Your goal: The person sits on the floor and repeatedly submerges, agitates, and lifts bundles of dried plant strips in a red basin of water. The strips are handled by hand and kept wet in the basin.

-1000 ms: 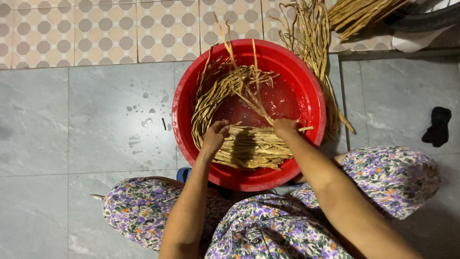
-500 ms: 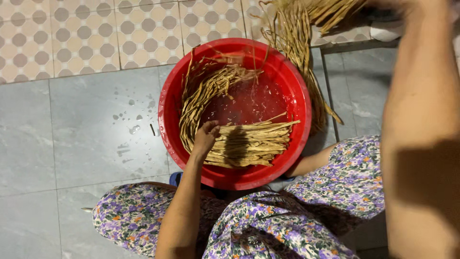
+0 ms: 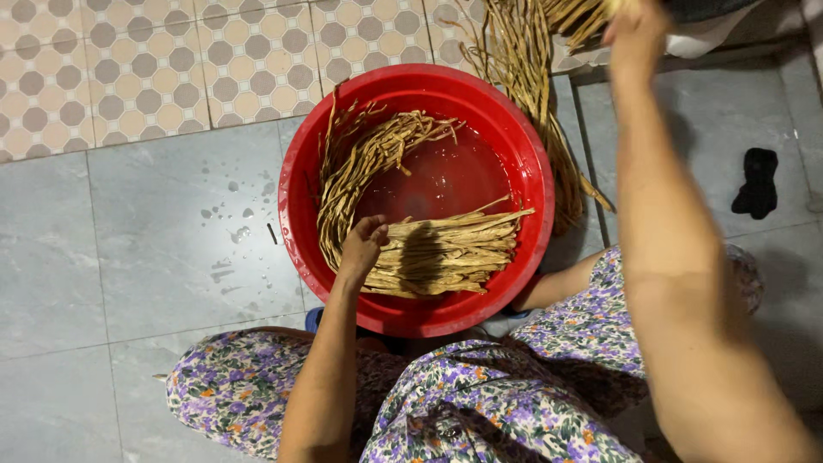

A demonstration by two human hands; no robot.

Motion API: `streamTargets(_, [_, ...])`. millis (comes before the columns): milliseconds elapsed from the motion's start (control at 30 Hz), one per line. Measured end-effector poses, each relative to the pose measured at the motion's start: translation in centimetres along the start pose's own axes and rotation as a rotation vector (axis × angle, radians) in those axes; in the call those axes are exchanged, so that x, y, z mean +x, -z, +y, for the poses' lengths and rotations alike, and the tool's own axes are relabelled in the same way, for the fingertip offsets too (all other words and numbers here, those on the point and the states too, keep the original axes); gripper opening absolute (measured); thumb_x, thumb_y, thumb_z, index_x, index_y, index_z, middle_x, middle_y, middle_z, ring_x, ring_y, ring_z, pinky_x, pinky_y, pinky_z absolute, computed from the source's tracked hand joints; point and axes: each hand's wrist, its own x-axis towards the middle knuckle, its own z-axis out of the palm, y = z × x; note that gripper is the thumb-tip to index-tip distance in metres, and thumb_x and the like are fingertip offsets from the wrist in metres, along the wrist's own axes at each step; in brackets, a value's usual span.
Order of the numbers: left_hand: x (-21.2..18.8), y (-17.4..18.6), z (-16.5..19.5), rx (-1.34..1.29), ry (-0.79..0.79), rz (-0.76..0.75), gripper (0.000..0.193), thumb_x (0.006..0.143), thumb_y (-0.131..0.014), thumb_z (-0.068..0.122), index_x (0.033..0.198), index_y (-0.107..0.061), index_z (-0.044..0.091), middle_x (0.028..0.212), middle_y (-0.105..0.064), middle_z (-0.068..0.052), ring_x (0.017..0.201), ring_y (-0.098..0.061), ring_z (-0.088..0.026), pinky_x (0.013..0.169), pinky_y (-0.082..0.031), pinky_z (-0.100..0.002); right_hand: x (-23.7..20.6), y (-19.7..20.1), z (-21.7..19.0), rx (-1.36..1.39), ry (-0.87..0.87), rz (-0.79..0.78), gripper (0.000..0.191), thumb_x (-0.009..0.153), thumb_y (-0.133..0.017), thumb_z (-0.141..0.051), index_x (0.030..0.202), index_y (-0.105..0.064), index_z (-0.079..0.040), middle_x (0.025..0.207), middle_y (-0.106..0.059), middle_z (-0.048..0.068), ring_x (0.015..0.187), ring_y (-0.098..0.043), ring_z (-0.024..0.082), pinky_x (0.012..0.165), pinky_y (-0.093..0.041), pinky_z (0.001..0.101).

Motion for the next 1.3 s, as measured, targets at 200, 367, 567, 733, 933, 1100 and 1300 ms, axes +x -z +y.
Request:
streamTargets(200, [-0.5,1.1,-0.3,-0.013,0.007,0.031,0.03,0.1,-0.064,0.014,0.126,-0.066,0.0,0.103,-0.073,-0.005,0.085,-0.067,-0.013,0.079,-0.054,-0.028,-13.1,-0.7,8.1,-0.899,-0.435,-0.441,0.019,0.09,-0.069,-0.018,0.107,-0.068,-0.01,0.106,-0.065,0.02,0.097,-0.063,0.042,0.079,-0.05,0.0544])
streamTargets(367, [-0.1,1.0,-0.5,-0.101,-0.047,0.077,0.028,0.1,-0.065,0.013,0.125,-0.066,0.0,0.103,-0.072,-0.005,0.084,-0.065,-0.013,0.077,-0.053,-0.027,-15.0,-3.0,6.5,-0.644,-0.108,-0.137,0.033,0.095,-0.069,-0.016,0.128,-0.067,-0.016,0.129,-0.061,0.016,0.116,-0.061,0.037,0.095,-0.05,0.0484])
streamTargets(567, [-1.1,1.8,1.5,-0.102,-0.01,0.129,0.029,0.101,-0.062,0.012,0.128,-0.064,0.002,0.102,-0.071,-0.002,0.084,-0.066,-0.011,0.074,-0.052,-0.026,-20.9,-11.8,2.7,-0.296,0.18,-0.579,0.034,0.1,-0.066,-0.018,0.13,-0.063,-0.003,0.126,-0.066,0.02,0.117,-0.061,0.037,0.1,-0.049,0.0474])
streamTargets(733, [-1.2,2.3,1.8,-0.158,-0.071,0.141,0.027,0.1,-0.062,0.01,0.125,-0.065,-0.002,0.1,-0.073,-0.005,0.083,-0.065,-0.011,0.077,-0.054,-0.027,-29.0,-13.9,1.0,-0.637,-0.179,-1.219,0.04,0.106,-0.058,-0.037,0.14,-0.054,-0.017,0.144,-0.048,0.018,0.129,-0.047,0.037,0.113,-0.033,0.0534])
streamTargets(933, [-1.0,2.8,1.1,-0.045,-0.039,0.181,0.027,0.101,-0.062,0.012,0.124,-0.067,0.0,0.095,-0.073,-0.004,0.079,-0.065,-0.01,0.074,-0.054,-0.025,-27.4,-14.7,0.9,-0.612,-0.444,-1.085,0.023,0.103,-0.059,-0.039,0.11,-0.077,-0.026,0.087,-0.07,0.0,0.07,-0.058,0.015,0.075,-0.054,0.0397])
streamTargets(1100, [-0.8,2.3,1.4,-0.023,-0.024,0.192,0.028,0.101,-0.063,0.014,0.124,-0.067,0.0,0.094,-0.073,-0.004,0.077,-0.062,-0.011,0.073,-0.053,-0.026,-23.9,-15.4,0.0,-0.489,-0.412,-1.091,0.026,0.103,-0.064,-0.041,0.109,-0.077,-0.019,0.082,-0.067,0.005,0.066,-0.053,0.016,0.068,-0.049,0.0386])
streamTargets(1300, [-1.4,0.2,1.1,0.546,-0.178,0.065,0.055,0.094,-0.07,0.024,0.146,-0.054,0.02,0.138,-0.057,-0.016,0.122,-0.055,-0.028,0.099,-0.047,-0.037,-22.0,-14.0,-4.2,-0.351,-0.248,-1.131,0.026,0.098,-0.07,-0.036,0.107,-0.077,-0.012,0.088,-0.071,0.002,0.077,-0.064,0.012,0.079,-0.047,0.0371])
